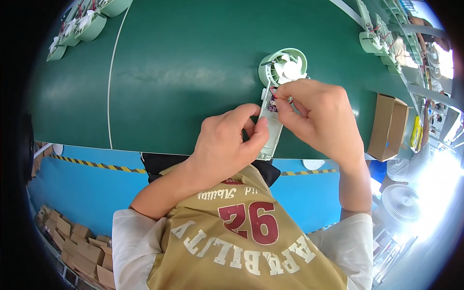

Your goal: The person assembles portable fans along a conveyor belt by connecting internal wiring to the circuit board, inserting a battery into the handle housing, and placing the assembled fan back onto the line.

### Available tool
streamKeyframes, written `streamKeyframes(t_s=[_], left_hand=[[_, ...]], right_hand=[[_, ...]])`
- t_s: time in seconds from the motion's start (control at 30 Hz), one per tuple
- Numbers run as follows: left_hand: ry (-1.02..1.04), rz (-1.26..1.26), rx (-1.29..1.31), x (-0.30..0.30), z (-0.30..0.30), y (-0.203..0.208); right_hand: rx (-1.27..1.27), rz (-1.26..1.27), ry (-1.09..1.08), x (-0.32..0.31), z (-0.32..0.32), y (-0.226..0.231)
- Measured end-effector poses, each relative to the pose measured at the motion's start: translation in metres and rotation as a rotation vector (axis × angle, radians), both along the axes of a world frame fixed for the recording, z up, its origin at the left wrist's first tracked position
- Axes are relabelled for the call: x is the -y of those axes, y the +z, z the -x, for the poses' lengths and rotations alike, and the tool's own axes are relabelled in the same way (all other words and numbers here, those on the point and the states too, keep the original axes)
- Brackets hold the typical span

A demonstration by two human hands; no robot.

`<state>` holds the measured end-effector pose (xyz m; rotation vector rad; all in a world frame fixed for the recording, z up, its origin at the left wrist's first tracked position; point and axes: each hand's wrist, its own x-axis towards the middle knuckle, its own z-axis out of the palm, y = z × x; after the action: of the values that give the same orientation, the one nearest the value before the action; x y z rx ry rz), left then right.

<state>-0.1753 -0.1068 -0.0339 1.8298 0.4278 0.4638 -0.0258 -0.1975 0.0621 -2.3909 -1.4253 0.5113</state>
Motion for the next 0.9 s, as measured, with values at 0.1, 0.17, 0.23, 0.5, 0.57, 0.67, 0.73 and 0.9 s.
streamKeyframes(t_s=[0.1, 0.17, 0.23, 0.5, 0.57, 0.67, 0.73, 0.9], left_hand=[[0.006, -0.016, -0.002, 0.0, 0.0, 0.0], [0.007, -0.021, -0.001, 0.0, -0.001, 0.0], [0.004, -0.074, 0.006, 0.0, -0.002, 0.0], [0.005, -0.093, 0.026, 0.003, -0.002, -0.001], [-0.003, -0.092, 0.03, 0.002, -0.003, -0.001], [-0.001, -0.066, 0.055, 0.004, -0.003, 0.0], [0.001, -0.059, 0.02, 0.004, -0.004, 0.0], [-0.018, -0.065, 0.032, 0.006, -0.005, 0.001]], right_hand=[[0.019, -0.015, -0.027, 0.001, 0.004, -0.002], [0.059, -0.079, -0.044, 0.001, 0.013, -0.007], [0.099, -0.144, -0.062, 0.002, 0.019, -0.012], [0.131, -0.126, -0.13, 0.003, 0.025, -0.011], [0.159, -0.166, -0.109, 0.003, 0.029, -0.016], [0.206, -0.236, -0.083, 0.008, 0.031, -0.024], [0.23, -0.271, -0.085, 0.013, 0.031, -0.031], [0.221, -0.362, -0.119, 0.025, 0.028, -0.039]])
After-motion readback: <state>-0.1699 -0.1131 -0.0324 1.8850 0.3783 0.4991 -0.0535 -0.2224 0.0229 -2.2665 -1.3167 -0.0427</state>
